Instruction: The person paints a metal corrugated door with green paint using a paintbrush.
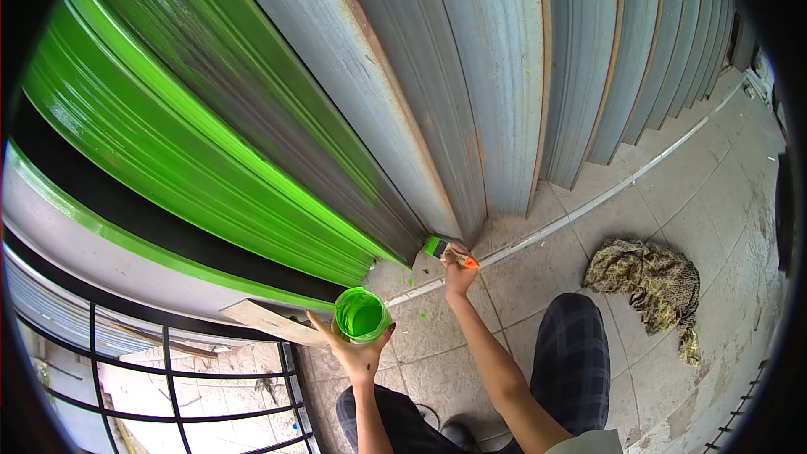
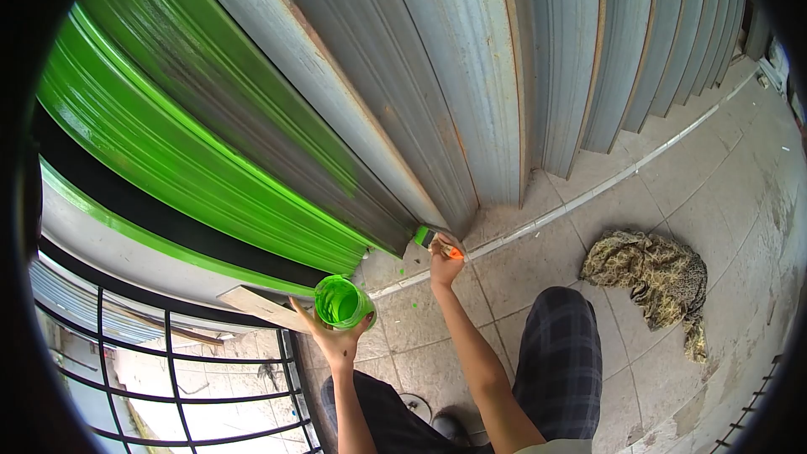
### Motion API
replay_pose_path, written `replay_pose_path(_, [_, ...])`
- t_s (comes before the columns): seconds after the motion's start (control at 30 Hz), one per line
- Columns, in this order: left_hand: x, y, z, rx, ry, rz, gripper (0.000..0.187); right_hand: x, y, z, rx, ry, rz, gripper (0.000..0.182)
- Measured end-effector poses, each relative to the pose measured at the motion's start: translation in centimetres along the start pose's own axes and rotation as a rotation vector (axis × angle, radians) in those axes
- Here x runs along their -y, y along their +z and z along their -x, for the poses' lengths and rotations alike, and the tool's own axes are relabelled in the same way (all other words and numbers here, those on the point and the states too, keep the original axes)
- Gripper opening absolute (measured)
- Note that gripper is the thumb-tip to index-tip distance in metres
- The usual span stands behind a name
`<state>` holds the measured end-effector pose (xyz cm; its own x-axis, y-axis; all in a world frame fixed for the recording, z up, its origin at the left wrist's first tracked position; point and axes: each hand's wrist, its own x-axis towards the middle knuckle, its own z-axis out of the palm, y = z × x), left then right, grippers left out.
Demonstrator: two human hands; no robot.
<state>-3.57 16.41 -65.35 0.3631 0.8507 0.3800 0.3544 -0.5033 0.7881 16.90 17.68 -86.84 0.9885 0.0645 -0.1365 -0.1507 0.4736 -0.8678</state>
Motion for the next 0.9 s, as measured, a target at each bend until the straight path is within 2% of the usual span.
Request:
replay_pose_path(0.07, [0.8,0.1,0.0,-0.001,-0.005,0.001,0.138,-0.1,1.6,-0.1,0.030,-0.036,0.011,0.019])
replay_pose_path(0.17, [0.2,0.3,0.1,0.009,-0.001,0.022,0.138,-0.1,3.4,-0.4,0.071,0.070,-0.049,0.019])
replay_pose_path(0.2, [0.0,0.4,0.1,0.010,0.004,0.030,0.138,2.0,3.6,0.0,0.083,0.196,-0.145,0.019])
replay_pose_path(0.3, [0.8,0.5,0.1,0.019,-0.003,0.044,0.138,5.1,2.5,0.6,-0.028,0.159,-0.190,0.018])
replay_pose_path(0.33, [0.4,0.6,0.0,0.022,-0.017,0.037,0.138,3.9,2.0,0.3,-0.030,0.037,-0.081,0.019])
replay_pose_path(0.47, [0.2,0.7,0.1,0.028,-0.030,0.044,0.138,-0.2,2.2,0.0,0.067,-0.136,0.083,0.023])
replay_pose_path(0.57, [0.4,0.5,0.2,0.022,-0.002,-0.009,0.138,0.5,4.0,-0.2,0.125,-0.102,0.121,0.023])
replay_pose_path(0.6, [0.3,0.5,0.2,0.018,0.010,-0.037,0.138,0.7,4.0,-0.1,0.112,0.037,-0.085,0.022])
replay_pose_path(0.7, [0.2,0.5,0.2,0.019,-0.031,0.068,0.138,4.5,2.2,1.0,-0.030,0.088,-0.139,0.017])
replay_pose_path(0.73, [0.2,0.5,0.2,0.014,-0.027,0.049,0.138,3.9,1.3,1.1,-0.021,-0.059,-0.003,0.016])
replay_pose_path(0.83, [0.3,0.4,0.2,0.015,-0.025,0.035,0.138,2.3,0.6,1.1,-0.004,-0.122,0.170,0.016])
replay_pose_path(0.9, [0.0,0.4,0.2,0.029,-0.041,0.087,0.138,-0.2,1.3,0.3,0.042,-0.191,0.169,0.018])
